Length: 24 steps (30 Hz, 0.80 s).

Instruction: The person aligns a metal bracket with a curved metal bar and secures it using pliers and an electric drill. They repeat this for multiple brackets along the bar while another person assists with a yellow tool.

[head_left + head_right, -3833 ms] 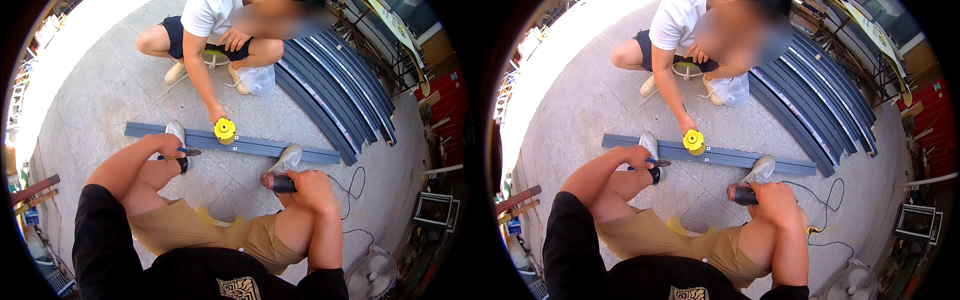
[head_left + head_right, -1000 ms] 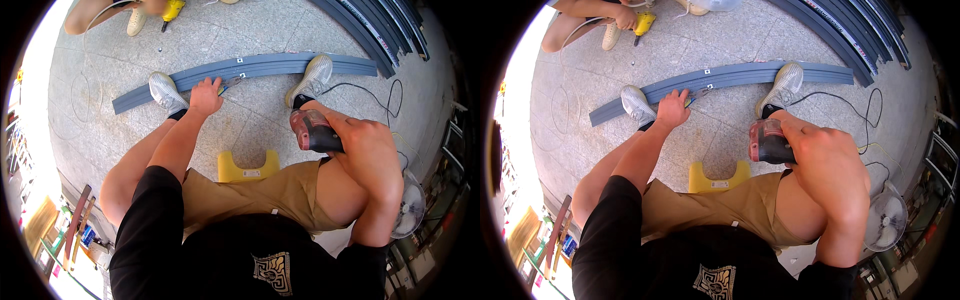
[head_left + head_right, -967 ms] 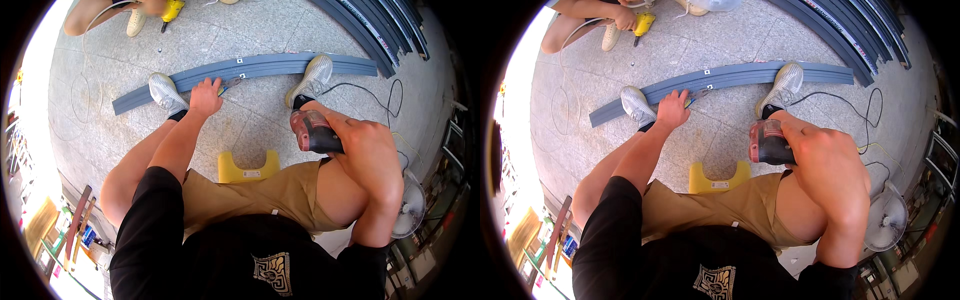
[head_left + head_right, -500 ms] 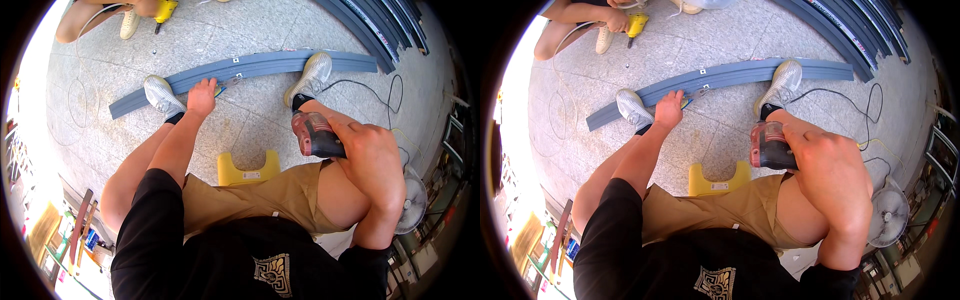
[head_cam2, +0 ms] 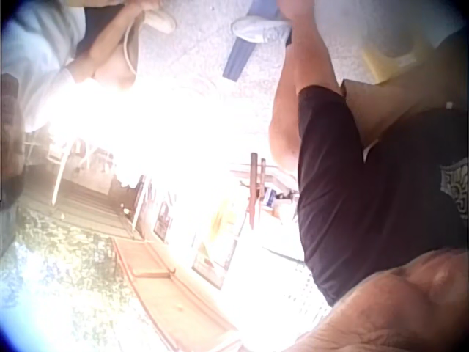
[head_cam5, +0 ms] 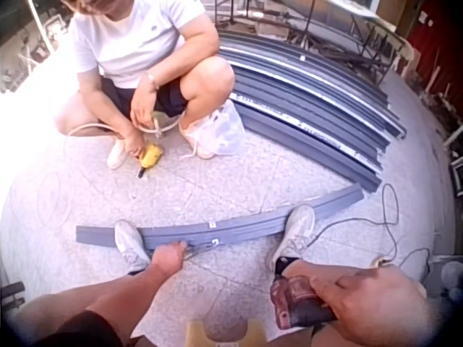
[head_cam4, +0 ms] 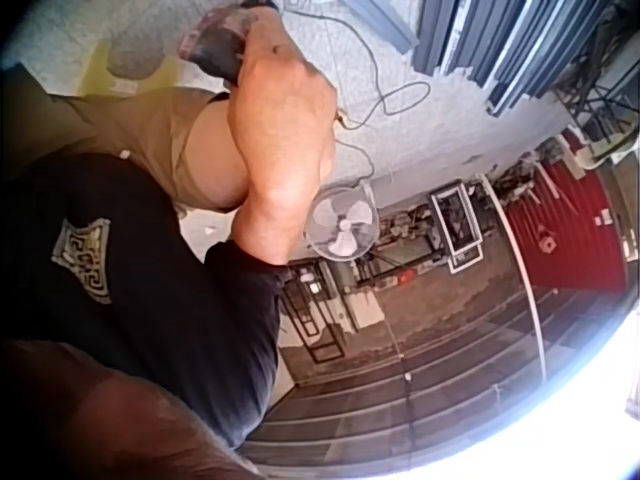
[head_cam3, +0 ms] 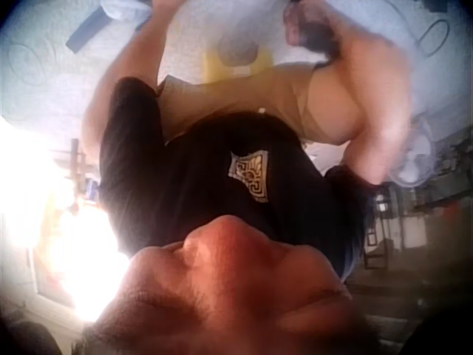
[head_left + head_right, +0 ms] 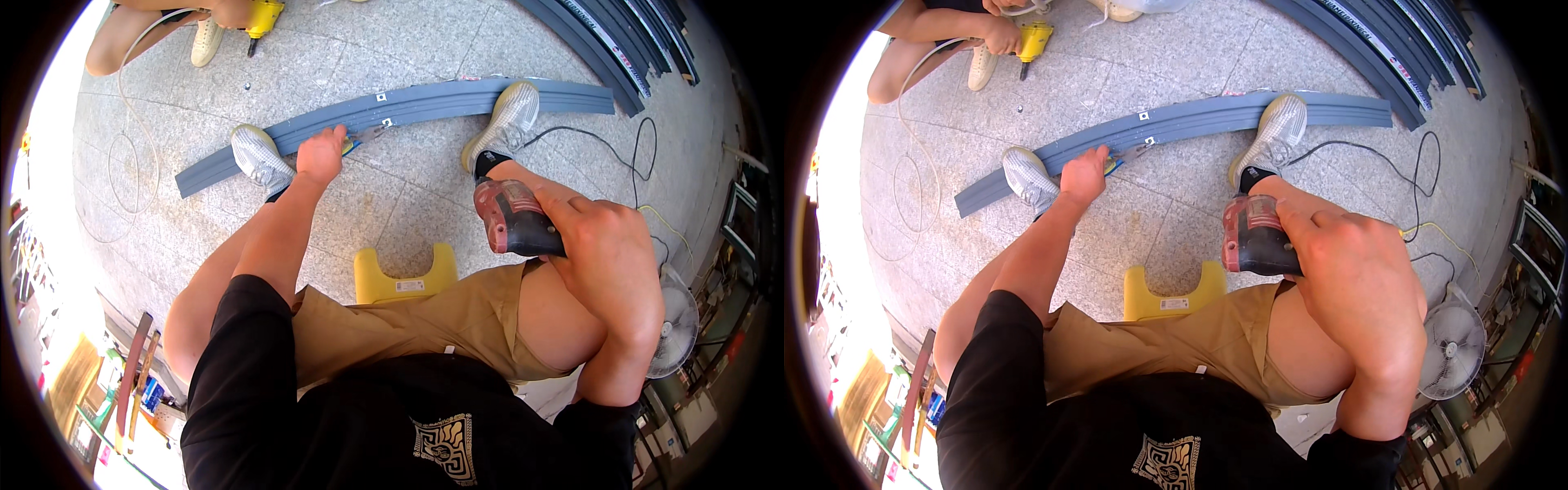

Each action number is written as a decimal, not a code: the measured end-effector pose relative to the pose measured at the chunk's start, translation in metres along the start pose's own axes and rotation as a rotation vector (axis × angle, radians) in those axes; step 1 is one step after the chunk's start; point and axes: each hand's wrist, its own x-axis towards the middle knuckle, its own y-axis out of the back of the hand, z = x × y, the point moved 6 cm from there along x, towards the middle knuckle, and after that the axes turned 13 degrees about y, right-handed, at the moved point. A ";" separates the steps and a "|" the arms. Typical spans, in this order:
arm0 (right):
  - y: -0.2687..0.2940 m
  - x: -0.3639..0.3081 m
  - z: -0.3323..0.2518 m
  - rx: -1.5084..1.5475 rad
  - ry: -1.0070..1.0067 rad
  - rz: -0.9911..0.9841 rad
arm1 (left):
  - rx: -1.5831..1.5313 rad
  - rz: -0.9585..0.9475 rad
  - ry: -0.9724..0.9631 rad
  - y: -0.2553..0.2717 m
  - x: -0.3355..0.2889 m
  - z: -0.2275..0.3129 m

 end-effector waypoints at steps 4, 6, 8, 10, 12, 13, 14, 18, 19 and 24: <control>0.000 0.001 -0.001 -0.014 0.004 -0.011 | 0.053 -0.011 -0.026 0.000 0.004 0.000; -0.002 0.001 -0.002 -0.021 0.002 -0.019 | 0.064 -0.020 -0.027 -0.005 0.004 -0.003; -0.001 0.002 -0.004 -0.030 0.010 -0.026 | 0.034 0.037 -0.057 -0.001 0.007 -0.005; 0.000 0.002 -0.005 -0.039 0.008 -0.028 | 0.047 0.036 -0.070 -0.001 0.011 -0.004; 0.000 0.003 -0.005 -0.048 0.009 -0.028 | 0.062 0.037 -0.081 0.002 0.016 -0.004; 0.000 0.003 -0.006 -0.046 0.014 -0.021 | 0.074 0.049 -0.101 0.004 0.019 -0.004; 0.001 0.004 -0.006 -0.044 0.019 -0.014 | 0.086 0.061 -0.121 0.006 0.021 -0.004; -0.001 0.004 -0.005 -0.030 0.012 -0.035 | 0.065 0.052 -0.146 0.008 0.028 -0.010; -0.002 0.005 -0.005 -0.033 0.013 -0.042 | 0.057 0.050 -0.149 0.008 0.028 -0.011; -0.004 0.005 -0.003 -0.039 -0.004 -0.062 | 0.059 0.046 -0.172 0.014 0.030 -0.006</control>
